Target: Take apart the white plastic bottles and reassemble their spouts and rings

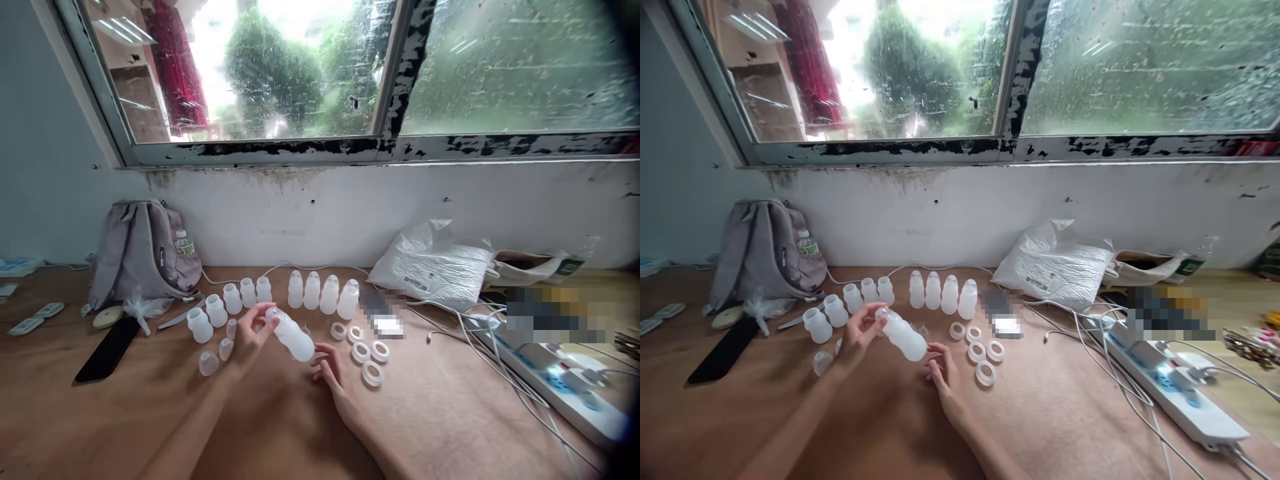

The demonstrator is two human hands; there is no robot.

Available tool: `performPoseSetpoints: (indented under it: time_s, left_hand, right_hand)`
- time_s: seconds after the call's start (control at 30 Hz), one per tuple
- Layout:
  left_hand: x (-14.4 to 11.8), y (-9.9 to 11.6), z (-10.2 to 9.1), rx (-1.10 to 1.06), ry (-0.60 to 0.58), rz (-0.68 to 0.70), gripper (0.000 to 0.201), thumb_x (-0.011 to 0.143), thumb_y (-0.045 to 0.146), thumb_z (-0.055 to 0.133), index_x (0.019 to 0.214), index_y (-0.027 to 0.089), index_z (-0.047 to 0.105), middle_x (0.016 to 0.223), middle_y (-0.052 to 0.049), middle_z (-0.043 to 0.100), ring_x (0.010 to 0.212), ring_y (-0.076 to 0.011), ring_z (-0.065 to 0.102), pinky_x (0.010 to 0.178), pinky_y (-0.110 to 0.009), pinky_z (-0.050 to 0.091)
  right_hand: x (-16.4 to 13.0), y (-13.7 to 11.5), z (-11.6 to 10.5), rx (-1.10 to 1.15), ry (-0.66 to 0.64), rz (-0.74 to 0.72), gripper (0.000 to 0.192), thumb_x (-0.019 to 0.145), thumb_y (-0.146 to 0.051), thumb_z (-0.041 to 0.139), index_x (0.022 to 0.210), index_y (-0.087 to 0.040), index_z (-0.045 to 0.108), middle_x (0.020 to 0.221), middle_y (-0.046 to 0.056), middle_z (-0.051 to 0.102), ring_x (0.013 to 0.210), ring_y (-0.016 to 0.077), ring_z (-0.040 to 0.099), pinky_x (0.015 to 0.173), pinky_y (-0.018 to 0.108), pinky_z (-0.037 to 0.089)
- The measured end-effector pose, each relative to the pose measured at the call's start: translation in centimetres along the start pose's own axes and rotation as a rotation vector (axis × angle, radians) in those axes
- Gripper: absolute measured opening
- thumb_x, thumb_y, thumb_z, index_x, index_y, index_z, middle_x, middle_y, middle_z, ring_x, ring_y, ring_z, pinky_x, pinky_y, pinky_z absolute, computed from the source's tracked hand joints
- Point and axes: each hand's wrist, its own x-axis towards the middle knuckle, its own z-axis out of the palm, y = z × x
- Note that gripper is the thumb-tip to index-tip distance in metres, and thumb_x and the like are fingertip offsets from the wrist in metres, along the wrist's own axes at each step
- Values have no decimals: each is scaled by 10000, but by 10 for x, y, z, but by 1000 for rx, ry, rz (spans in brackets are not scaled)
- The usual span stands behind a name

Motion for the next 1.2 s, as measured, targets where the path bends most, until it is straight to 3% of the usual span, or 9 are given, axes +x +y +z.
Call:
performPoseSetpoints:
  time_s: [0.1,0.2,0.4,0.7,0.93,1.2]
  left_hand:
    - [43,25,-10,360,-245,147,282,718,356,576,960,215,609,946,-29,635,843,-182,563,785,-297,437]
    - [83,36,-9,619,-381,175,285,703,348,572,950,211,611,926,-10,644,843,-177,565,785,-276,436]
    - [129,18,0,873,-356,83,314,681,283,581,976,175,603,890,-43,655,822,-196,588,739,-266,444]
    - [149,-13,15,1038,-325,-18,307,699,215,597,1003,173,582,990,-82,634,962,-252,559,819,-321,422]
    - [156,-27,16,1063,-360,-51,299,846,308,476,1100,154,496,1107,-75,525,930,-178,546,782,-392,471]
    - [157,-28,16,1017,-327,-40,261,760,205,496,1018,192,536,1044,-101,601,1005,-240,528,820,-323,411]
  right_hand:
    - [-1,-1,0,-74,-46,-7,320,846,-427,405,1063,-197,450,886,51,549,721,154,543,666,293,469]
    - [-3,-3,-1,-134,-56,-19,310,842,-415,415,1051,-191,464,820,34,537,691,147,536,649,285,469]
    - [-6,-9,-1,-183,-53,-37,278,832,-391,434,1032,-205,484,823,24,524,654,128,530,599,249,464]
    - [-1,-13,-9,-248,-60,-120,247,839,-372,424,1016,-211,484,914,43,516,703,133,531,548,224,449]
    - [4,-16,-17,-259,17,-118,260,830,-393,438,991,-198,497,820,32,521,682,139,535,506,222,436]
    - [6,-16,-20,-285,38,-147,267,828,-410,431,976,-200,506,896,55,547,714,150,553,506,230,446]
